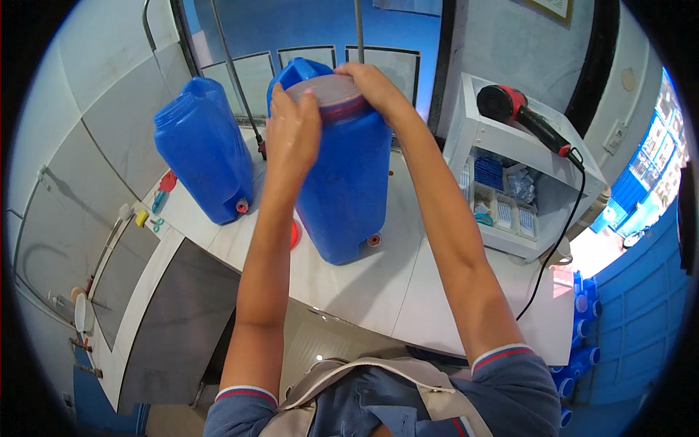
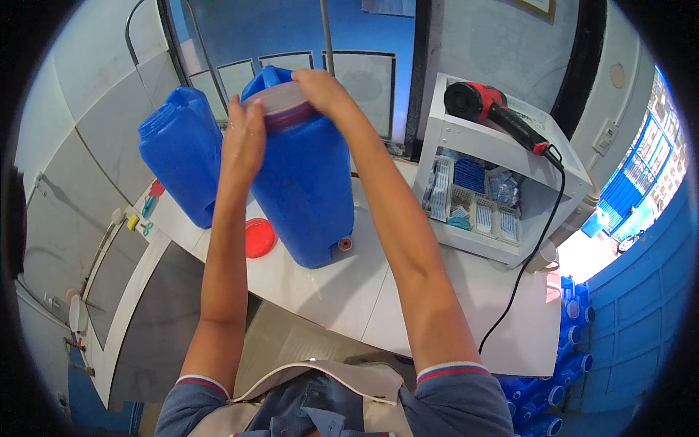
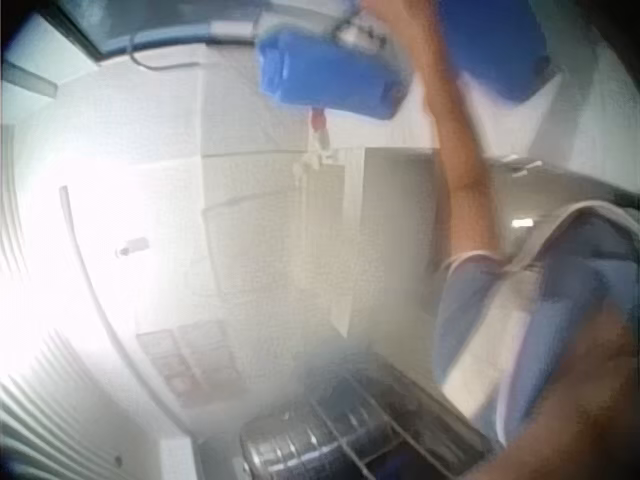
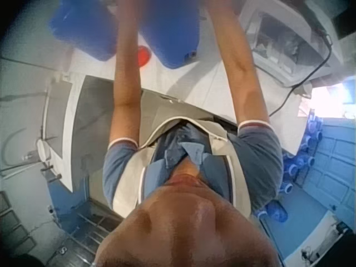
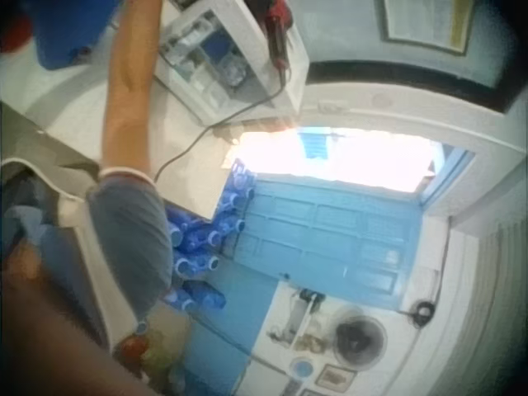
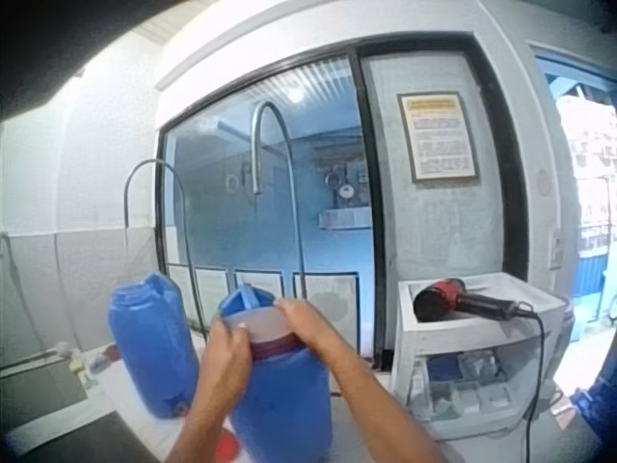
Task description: The person seals the openings of large blue plastic containers by placing shrink-wrap bands over the rims and using a heat gun to shrink them. They also wipe the work surface with a cloth and handle container caps and lids.
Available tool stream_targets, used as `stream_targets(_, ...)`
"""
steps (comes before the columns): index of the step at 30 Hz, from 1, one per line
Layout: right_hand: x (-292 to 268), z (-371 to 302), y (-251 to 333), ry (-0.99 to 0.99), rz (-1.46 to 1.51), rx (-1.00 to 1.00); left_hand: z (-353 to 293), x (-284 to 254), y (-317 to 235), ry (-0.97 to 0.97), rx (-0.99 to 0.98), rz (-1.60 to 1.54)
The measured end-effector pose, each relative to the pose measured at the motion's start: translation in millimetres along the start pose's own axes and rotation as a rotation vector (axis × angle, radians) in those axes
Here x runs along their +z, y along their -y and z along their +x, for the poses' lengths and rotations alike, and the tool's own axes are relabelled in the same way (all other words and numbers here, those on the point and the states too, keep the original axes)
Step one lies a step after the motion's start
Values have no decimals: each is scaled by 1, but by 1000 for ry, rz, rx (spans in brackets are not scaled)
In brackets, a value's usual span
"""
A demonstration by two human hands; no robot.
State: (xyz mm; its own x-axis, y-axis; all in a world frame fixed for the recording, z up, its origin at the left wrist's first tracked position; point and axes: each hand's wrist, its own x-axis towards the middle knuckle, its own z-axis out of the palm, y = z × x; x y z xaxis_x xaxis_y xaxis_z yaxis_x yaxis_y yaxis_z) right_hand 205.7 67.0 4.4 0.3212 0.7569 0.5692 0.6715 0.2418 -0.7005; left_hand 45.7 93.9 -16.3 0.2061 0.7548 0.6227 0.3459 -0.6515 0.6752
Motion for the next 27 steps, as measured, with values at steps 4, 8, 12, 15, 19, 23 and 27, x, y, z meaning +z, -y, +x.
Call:
stream_targets(4, 28, -31, 17, -256, -349, -45, 48, -34, 48, 489, 166, -471)
stream_targets(8, -15, 3, 16, 12, 16, 122, 32, -23, 24, 284, 67, -134)
stream_targets(12, 5, 5, 6, -22, 94, 0, 28, -15, 42, 170, 476, 58)
stream_targets(15, 7, 12, -5, -161, -341, 48, 43, -12, 49, 338, 438, -212)
stream_targets(19, 19, 7, -3, -246, -319, -15, 51, -14, 59, 371, 337, -317)
stream_targets(23, 26, -57, 11, -532, 123, -51, 24, 2, 112, 129, 394, -343)
stream_targets(27, -12, -163, -46, -683, 357, 87, -73, 0, 261, 433, 333, 308)
